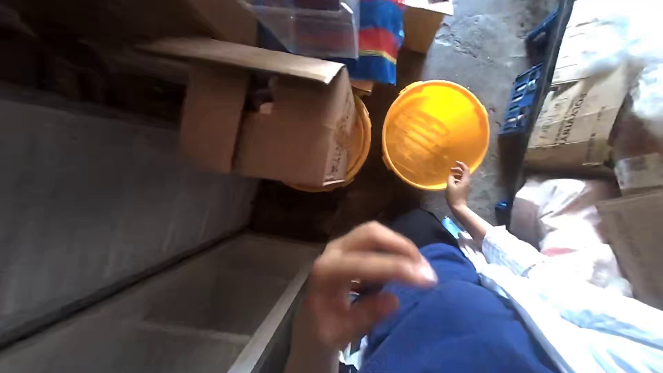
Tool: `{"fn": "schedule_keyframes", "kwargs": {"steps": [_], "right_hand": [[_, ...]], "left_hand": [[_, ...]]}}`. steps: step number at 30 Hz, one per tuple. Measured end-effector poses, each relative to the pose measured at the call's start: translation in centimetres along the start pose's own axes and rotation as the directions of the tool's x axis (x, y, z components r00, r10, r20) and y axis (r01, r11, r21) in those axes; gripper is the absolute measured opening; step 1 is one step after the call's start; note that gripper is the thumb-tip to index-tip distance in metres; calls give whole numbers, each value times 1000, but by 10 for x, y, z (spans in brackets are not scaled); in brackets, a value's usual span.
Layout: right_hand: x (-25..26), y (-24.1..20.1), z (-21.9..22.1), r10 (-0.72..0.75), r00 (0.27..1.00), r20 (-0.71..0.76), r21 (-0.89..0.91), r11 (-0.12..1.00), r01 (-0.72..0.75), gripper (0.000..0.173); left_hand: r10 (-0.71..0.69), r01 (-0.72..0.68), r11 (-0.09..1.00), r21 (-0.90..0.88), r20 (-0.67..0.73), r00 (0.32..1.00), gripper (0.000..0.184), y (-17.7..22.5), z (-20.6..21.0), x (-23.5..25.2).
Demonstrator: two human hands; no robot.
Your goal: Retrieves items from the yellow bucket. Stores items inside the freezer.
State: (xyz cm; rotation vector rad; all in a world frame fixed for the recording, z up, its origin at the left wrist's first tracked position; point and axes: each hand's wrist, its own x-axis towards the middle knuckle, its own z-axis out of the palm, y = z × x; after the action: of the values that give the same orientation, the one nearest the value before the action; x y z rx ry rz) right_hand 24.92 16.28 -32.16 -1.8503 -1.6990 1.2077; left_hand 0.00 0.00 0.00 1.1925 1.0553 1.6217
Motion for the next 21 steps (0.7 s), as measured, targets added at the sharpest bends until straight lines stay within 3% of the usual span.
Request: {"fn": "schedule_keyframes", "kwargs": {"steps": [3,5,8,12,14,17,19,21], "right_hand": [[57,47,-2,203,974,104,-141,972,-188,45],[98,70,7,310,920,240,-251,935,-250,40],[158,109,33,471,782,408,-365,869,-333,40],[217,145,66,591,687,423,-540,773,-332,45],[231,163,93,548,684,481,-584,783,-217,46],[239,173,156,307,715,628,-497,865,65,45],[242,152,201,173,701,692,-438,873,217,45],[248,125,249,89,684,724,-354,899,259,49]], "left_hand": [[-113,139,948,-286,105,988,33,-90,-4,16],[-205,246,892,-379,146,968,36,-136,0,21],[-364,361,865,-349,61,929,34,-202,12,15],[-610,574,777,-257,-85,788,29,-272,57,-2],[-698,674,711,-202,-81,712,30,-299,79,-12],[-755,743,655,-136,-119,644,28,-337,97,-27],[-758,758,648,-76,-164,631,29,-355,99,-34],[-761,774,633,-29,-207,615,29,-365,93,-38]]}}
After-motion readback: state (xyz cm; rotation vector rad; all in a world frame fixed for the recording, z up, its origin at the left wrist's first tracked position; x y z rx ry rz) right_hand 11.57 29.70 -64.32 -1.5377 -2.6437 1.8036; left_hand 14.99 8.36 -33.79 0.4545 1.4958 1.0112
